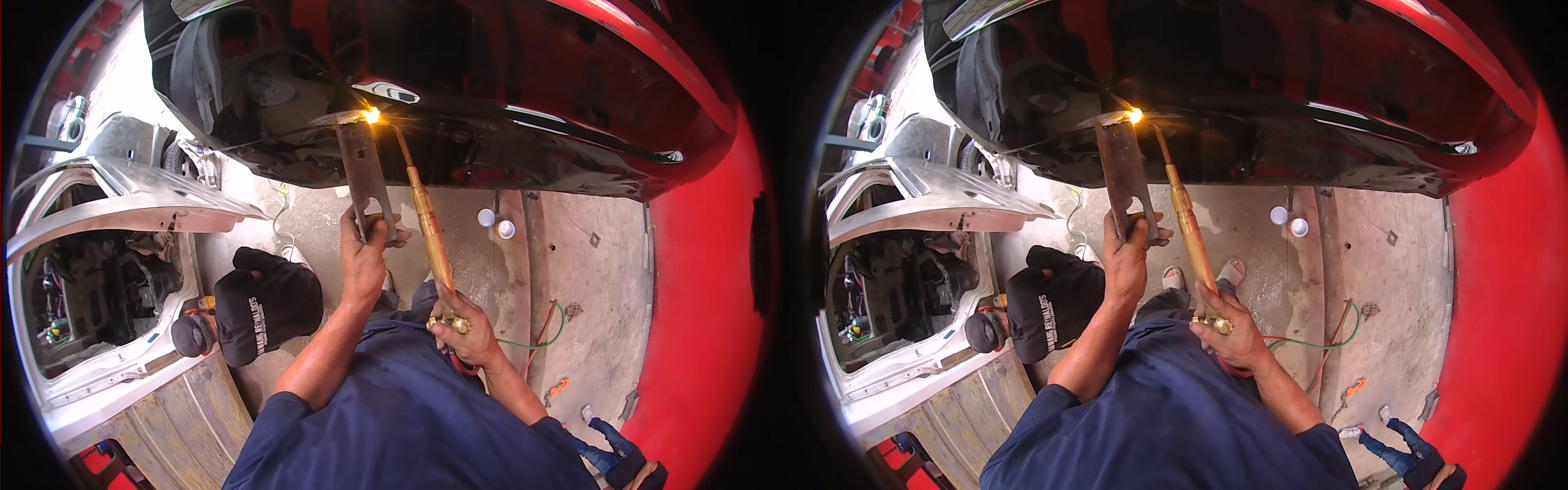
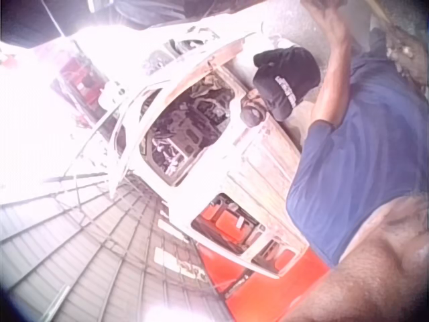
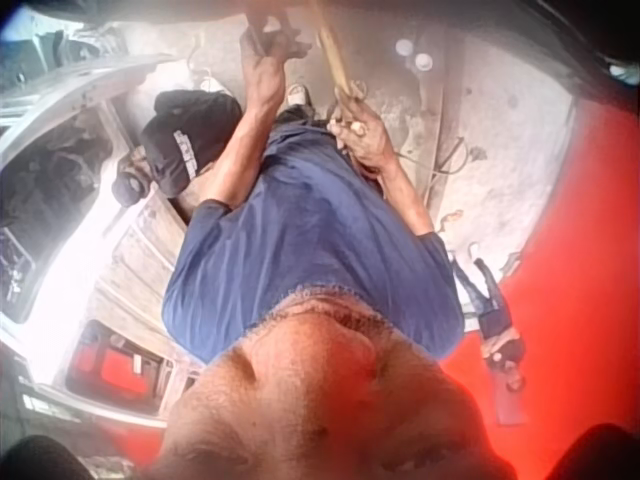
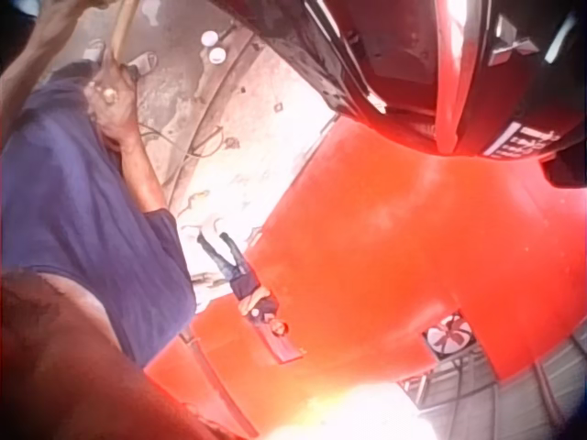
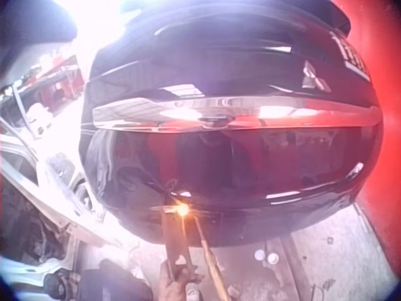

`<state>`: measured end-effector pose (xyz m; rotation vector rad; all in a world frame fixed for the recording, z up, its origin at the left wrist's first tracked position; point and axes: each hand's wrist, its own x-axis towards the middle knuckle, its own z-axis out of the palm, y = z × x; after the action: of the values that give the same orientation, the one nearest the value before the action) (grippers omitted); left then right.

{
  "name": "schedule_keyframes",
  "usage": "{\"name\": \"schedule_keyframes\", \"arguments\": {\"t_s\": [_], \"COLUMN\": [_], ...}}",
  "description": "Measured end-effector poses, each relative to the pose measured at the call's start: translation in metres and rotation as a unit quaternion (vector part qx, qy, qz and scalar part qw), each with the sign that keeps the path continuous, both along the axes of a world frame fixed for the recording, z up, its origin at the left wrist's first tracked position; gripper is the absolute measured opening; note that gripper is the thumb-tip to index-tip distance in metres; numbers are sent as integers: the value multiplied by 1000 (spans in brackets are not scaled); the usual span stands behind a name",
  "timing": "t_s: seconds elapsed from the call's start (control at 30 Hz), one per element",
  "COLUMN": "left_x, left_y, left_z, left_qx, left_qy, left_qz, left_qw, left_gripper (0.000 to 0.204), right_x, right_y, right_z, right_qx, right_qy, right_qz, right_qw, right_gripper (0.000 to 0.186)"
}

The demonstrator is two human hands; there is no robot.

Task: The person brazes a metal bracket using a filler rod and a gas torch, then attaches the bracket onto the rear panel of a vehicle using the torch.

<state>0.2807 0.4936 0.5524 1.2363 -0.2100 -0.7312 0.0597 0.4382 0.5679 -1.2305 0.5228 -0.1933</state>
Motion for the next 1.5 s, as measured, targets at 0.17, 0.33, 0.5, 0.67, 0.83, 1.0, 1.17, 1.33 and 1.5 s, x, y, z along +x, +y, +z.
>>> {"name": "schedule_keyframes", "arguments": {"t_s": [0.17, 0.33, 0.5, 0.67, 0.83, 1.0, 1.17, 1.33, 1.5], "left_x": [-2, -2, -2, -1, -1, 1, 1, 1, 0], "left_y": [-2, -2, -3, -3, -4, -4, -2, -2, -3], "left_z": [1, 0, 1, -1, 1, 3, 3, 1, 5], "left_qx": [2, 2, 6, 12, 18, 26, 27, 21, 18], "left_qy": [-2, -2, -4, -5, -2, -6, -4, -8, -10], "left_qz": [2, 5, 2, 0, -2, -6, -6, -7, -11], "left_qw": [1000, 1000, 1000, 1000, 1000, 1000, 1000, 1000, 1000], "left_gripper": [41, 42, 42, 42, 42, 42, 41, 41, 41], "right_x": [0, 4, 4, 7, 7, 7, 8, 8, 8], "right_y": [-6, -9, -10, -12, -13, -14, -14, -14, -14], "right_z": [-7, -5, -3, 1, 1, 2, 3, 4, 3], "right_qx": [-39, -38, -4, -4, -8, -8, -9, -10, 3], "right_qy": [-29, -31, -19, -12, -6, -5, 1, 3, 2], "right_qz": [21, 21, 9, 12, 13, 15, 14, 14, 8], "right_qw": [999, 999, 1000, 1000, 1000, 1000, 1000, 1000, 1000], "right_gripper": [75, 76, 70, 69, 68, 68, 67, 67, 67]}}
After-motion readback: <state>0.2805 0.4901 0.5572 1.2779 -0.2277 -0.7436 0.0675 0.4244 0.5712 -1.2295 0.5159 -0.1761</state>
